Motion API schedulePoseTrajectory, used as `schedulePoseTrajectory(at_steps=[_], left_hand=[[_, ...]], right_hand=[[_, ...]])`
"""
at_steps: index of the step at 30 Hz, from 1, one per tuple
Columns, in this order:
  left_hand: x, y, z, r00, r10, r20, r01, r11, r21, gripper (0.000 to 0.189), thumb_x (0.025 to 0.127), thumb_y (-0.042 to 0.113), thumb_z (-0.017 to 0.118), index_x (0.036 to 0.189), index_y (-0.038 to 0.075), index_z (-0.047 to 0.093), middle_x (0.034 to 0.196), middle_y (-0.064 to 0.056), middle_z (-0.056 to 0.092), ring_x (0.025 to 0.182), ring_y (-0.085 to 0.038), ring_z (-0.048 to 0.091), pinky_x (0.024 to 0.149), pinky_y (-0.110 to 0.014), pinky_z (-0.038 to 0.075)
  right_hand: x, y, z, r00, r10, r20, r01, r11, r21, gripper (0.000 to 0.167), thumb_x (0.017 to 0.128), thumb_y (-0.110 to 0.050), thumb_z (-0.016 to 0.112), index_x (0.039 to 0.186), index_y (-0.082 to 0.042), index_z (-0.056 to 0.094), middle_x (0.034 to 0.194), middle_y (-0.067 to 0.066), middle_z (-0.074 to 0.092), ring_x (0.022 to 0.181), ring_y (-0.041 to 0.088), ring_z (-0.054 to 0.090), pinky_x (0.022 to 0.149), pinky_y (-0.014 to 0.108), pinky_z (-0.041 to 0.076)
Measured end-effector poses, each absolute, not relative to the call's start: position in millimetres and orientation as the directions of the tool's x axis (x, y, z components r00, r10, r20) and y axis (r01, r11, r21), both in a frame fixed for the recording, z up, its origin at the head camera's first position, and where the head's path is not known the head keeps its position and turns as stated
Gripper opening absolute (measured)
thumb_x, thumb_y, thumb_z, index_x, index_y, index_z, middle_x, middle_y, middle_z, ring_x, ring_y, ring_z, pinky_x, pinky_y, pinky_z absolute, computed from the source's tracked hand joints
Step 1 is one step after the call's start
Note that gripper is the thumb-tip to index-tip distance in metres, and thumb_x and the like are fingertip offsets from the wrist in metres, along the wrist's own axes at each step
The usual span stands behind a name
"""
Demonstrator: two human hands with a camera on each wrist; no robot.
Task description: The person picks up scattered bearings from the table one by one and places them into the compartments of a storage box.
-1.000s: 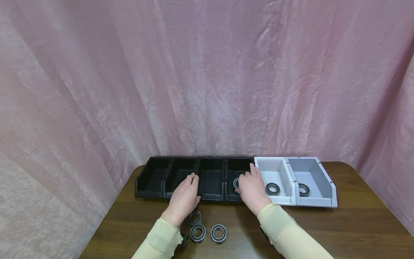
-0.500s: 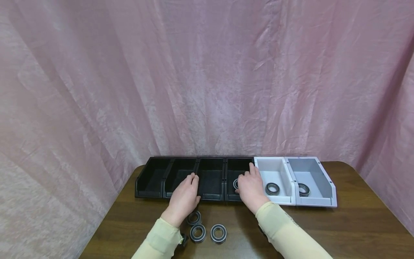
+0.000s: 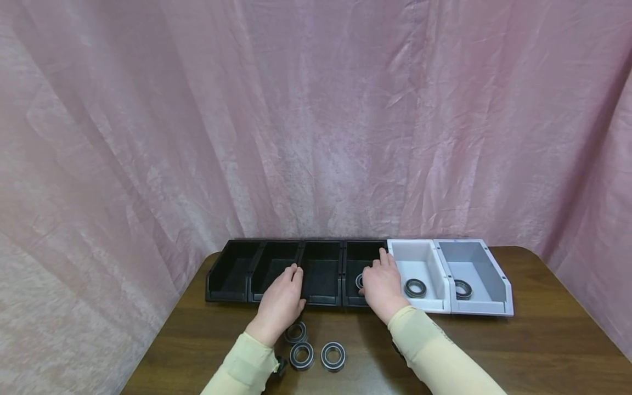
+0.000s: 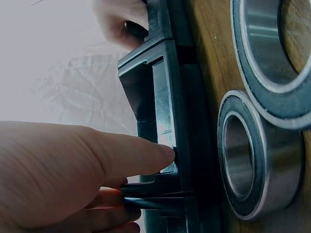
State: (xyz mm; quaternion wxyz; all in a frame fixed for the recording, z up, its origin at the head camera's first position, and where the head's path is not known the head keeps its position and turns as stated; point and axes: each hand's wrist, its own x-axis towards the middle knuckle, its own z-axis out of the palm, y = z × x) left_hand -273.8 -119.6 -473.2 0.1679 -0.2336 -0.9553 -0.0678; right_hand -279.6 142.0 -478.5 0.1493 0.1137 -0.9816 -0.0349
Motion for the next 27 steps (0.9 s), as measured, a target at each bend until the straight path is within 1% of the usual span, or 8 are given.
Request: schedulePoseTrajectory(at_steps=[4,11,16,22,27], left_hand=[[-273.8,-119.6,-473.3,-0.835,0.425,0.349,0.471,0.88,0.056,0.07,0.085,0.017,0.099,0.141,-0.008,0.065,0.146,-0.029,0.064,0.132,-0.039,0.068,0.111,-0.046,0.056],[-274.2,-120.0,-473.3,-0.836,0.422,0.351,0.471,0.88,0.062,0.07,0.085,0.016,0.099,0.141,-0.009,0.065,0.147,-0.029,0.063,0.133,-0.04,0.067,0.112,-0.047,0.055],[-274.1,-120.1,-473.7,-0.831,0.427,0.356,0.473,0.88,0.05,0.071,0.084,0.017,0.099,0.141,-0.008,0.066,0.146,-0.029,0.064,0.132,-0.039,0.068,0.112,-0.046,0.055],[-274.0,-119.9,-474.0,-0.834,0.423,0.353,0.471,0.88,0.058,0.071,0.084,0.016,0.099,0.142,-0.008,0.066,0.146,-0.029,0.064,0.132,-0.039,0.068,0.112,-0.046,0.056],[-274.1,-120.0,-474.4,-0.835,0.421,0.353,0.472,0.879,0.067,0.07,0.084,0.016,0.099,0.142,-0.008,0.066,0.147,-0.029,0.063,0.133,-0.04,0.068,0.112,-0.047,0.055]], right_hand=[[-280.5,142.6,-478.5,-0.932,-0.239,0.274,-0.215,0.97,0.113,0.045,0.08,-0.038,0.098,0.102,-0.002,0.084,0.114,0.027,0.075,0.143,0.052,0.053,0.119,0.059,0.044],[-284.4,142.2,-475.7,-0.948,-0.235,0.215,-0.212,0.969,0.124,0.044,0.08,-0.042,0.097,0.102,-0.005,0.084,0.12,0.026,0.074,0.143,0.05,0.053,0.122,0.058,0.041],[-284.6,142.0,-473.6,-0.952,-0.236,0.194,-0.216,0.969,0.118,0.042,0.079,-0.041,0.098,0.102,-0.008,0.085,0.12,0.024,0.074,0.141,0.048,0.055,0.122,0.059,0.04],[-284.9,142.3,-473.5,-0.944,-0.248,0.22,-0.225,0.966,0.124,0.039,0.076,-0.039,0.1,0.097,-0.01,0.085,0.116,0.022,0.074,0.136,0.048,0.058,0.12,0.059,0.042],[-285.5,142.0,-473.2,-0.947,-0.244,0.206,-0.221,0.967,0.128,0.037,0.076,-0.039,0.099,0.095,-0.01,0.084,0.117,0.021,0.074,0.135,0.047,0.058,0.12,0.059,0.042]])
